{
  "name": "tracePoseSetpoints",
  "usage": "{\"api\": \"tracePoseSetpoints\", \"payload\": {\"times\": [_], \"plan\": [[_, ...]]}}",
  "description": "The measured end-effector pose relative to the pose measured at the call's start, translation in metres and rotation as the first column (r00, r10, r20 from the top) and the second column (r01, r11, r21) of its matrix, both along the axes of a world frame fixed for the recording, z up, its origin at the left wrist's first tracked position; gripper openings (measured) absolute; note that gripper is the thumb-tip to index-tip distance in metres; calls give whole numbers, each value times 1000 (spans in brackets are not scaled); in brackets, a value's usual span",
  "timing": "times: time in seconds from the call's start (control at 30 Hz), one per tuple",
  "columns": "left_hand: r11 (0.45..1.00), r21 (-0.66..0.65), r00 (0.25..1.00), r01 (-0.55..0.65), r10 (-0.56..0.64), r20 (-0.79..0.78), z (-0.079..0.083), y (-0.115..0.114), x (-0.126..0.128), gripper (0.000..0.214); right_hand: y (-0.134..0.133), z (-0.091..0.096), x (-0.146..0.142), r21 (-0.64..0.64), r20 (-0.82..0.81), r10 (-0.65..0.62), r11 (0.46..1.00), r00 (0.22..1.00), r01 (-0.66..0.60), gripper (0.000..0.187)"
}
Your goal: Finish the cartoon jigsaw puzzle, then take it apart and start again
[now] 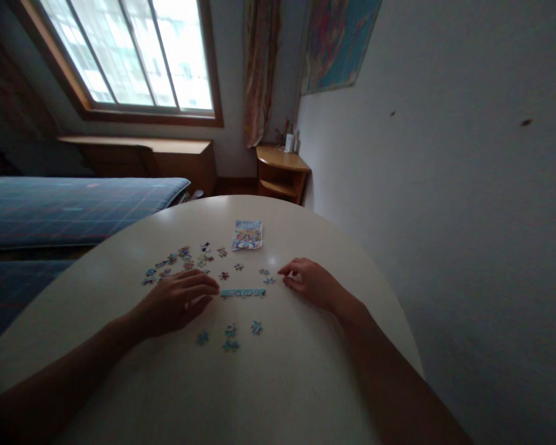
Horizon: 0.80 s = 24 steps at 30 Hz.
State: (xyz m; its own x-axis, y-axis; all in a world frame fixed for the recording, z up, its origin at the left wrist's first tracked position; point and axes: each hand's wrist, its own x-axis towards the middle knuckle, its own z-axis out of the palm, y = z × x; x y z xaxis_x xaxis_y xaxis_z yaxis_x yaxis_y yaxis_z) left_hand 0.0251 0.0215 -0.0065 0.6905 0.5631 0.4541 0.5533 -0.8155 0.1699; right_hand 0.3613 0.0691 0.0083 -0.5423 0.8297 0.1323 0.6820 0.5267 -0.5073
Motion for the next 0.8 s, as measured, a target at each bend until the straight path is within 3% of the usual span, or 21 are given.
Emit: {"api": "tracePoseSetpoints", "payload": {"times": [0.1,0.3,0.53,0.7,0.8], "plan": [[1000,20,1000,-19,18,17,-1,5,-8,16,1,0,3,-17,0,-39,999,999,39,19],[996,-57,997,68,-70,-30,-1,5,-5,16,0,1,5,-100,3,-74,992,997,74,23],[990,-115,995,83,-88,-38,-3,4,-4,16,-4,15,10,-131,94,-18,991,995,30,27],[994,-73,996,80,-83,-41,-1,6,-9,15,-3,13,10,-142,91,-15,989,996,28,22],[1000,4,1000,-12,12,-19,5,10,-20,18,-3,10,8,-131,78,-23,991,997,33,20]]}}
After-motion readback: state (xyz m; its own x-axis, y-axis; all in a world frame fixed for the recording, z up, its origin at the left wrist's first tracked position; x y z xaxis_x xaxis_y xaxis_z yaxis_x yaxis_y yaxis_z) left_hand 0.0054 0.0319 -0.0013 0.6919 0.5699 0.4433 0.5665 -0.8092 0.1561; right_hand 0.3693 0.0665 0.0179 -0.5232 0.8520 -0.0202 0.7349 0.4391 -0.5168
